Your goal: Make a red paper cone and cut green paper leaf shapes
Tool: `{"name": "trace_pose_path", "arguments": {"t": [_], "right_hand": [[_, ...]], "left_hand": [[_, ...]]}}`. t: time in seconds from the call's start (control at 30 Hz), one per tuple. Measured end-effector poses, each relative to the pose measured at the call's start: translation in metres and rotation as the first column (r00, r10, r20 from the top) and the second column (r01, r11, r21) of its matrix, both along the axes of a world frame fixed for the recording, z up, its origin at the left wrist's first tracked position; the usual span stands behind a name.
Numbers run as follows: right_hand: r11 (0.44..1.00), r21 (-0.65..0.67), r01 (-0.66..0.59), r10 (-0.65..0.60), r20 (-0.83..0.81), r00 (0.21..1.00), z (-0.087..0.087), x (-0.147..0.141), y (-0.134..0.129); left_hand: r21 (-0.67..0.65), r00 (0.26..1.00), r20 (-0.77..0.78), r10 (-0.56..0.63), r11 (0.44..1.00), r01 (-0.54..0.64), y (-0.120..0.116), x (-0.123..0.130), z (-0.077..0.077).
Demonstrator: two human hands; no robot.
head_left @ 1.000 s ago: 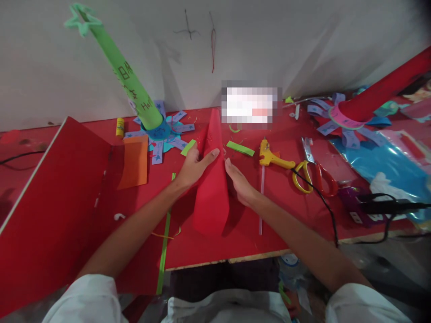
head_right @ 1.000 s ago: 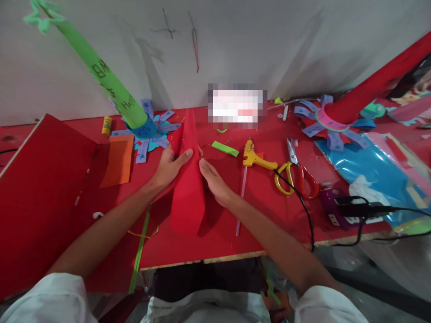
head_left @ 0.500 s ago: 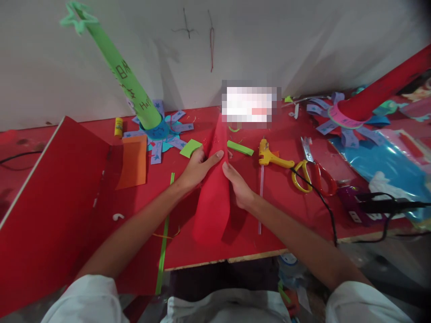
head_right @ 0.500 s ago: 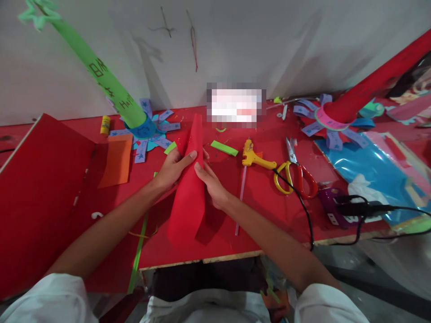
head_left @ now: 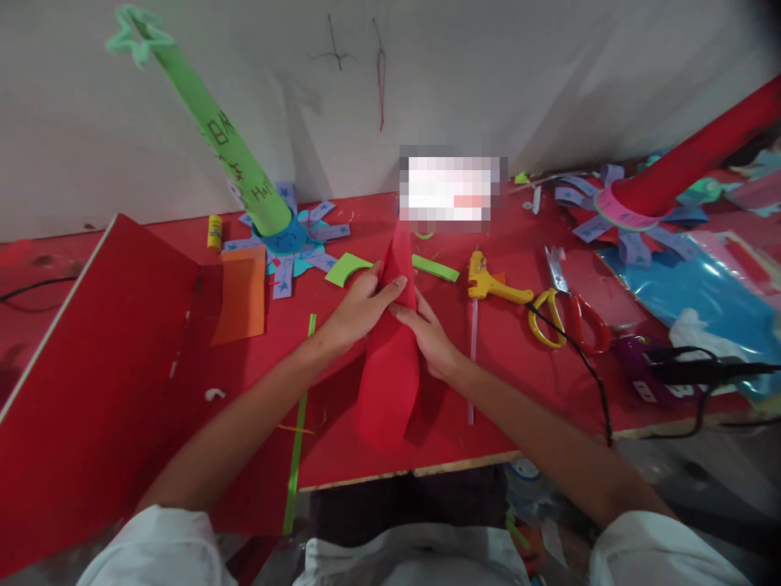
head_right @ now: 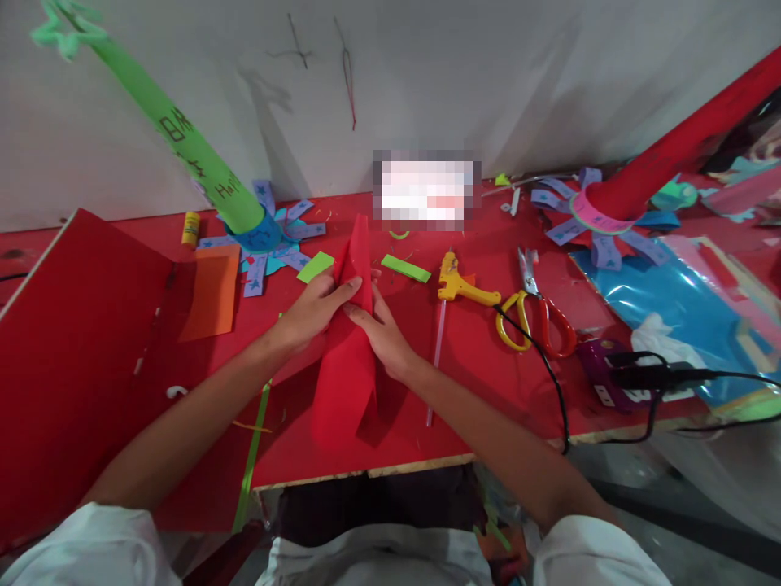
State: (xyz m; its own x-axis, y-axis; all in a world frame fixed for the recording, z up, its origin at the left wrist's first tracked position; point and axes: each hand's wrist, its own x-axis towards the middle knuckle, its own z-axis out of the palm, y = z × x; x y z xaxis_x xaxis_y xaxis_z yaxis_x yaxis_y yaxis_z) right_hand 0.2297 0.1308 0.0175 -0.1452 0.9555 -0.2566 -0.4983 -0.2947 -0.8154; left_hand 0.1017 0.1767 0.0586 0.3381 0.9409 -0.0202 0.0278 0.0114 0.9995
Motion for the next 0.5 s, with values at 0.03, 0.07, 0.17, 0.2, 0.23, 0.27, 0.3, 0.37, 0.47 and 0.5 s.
{"name": "trace_pose_path", "arguments": {"t": [0.03, 0.07, 0.17, 0.2, 0.23, 0.27, 0.3, 0.37, 0.47, 0.5], "right_hand": [[1.000, -0.004, -0.001, 0.001, 0.002, 1.000, 0.000, 0.000, 0.000], [1.000, -0.004, -0.003, 0.003, 0.005, 1.000, 0.001, 0.000, -0.001], [1.000, 0.020, -0.001, 0.000, 0.016, 1.000, 0.003, 0.002, 0.000], [1.000, 0.030, 0.003, -0.004, 0.019, 1.000, 0.003, 0.002, 0.000], [0.999, 0.036, 0.006, -0.007, 0.020, 1.000, 0.004, 0.003, 0.000], [0.999, 0.039, 0.011, -0.012, 0.019, 1.000, 0.004, 0.004, 0.001], [0.999, 0.037, 0.017, -0.017, 0.015, 1.000, 0.004, 0.004, 0.001], [0.999, 0.029, 0.037, -0.037, 0.006, 0.999, 0.005, 0.006, 0.003], [0.997, 0.022, 0.074, -0.074, -0.001, 0.997, 0.005, 0.007, 0.004], [0.996, 0.022, 0.081, -0.081, -0.001, 0.997, 0.005, 0.007, 0.004]], "left_hand": [[0.007, 1.000, -0.015, 0.003, 1.000, -0.002, 0.000, 0.000, 0.001], [0.020, 1.000, -0.029, 0.001, 1.000, -0.001, 0.000, -0.001, 0.001], [0.093, 0.994, -0.102, -0.032, 0.995, 0.042, 0.001, -0.003, 0.004], [0.126, 0.988, -0.148, -0.042, 0.990, 0.061, 0.001, -0.004, 0.005], [0.162, 0.978, -0.203, -0.043, 0.984, 0.077, 0.002, -0.005, 0.006], [0.197, 0.963, -0.267, -0.037, 0.976, 0.092, 0.002, -0.006, 0.008], [0.228, 0.941, -0.337, -0.026, 0.968, 0.109, 0.001, -0.007, 0.009], [0.282, 0.880, -0.475, 0.012, 0.949, 0.140, -0.001, -0.008, 0.013], [0.330, 0.770, -0.635, 0.064, 0.923, 0.196, -0.006, -0.010, 0.018], [0.345, 0.740, -0.668, 0.084, 0.915, 0.208, -0.008, -0.010, 0.020]]}}
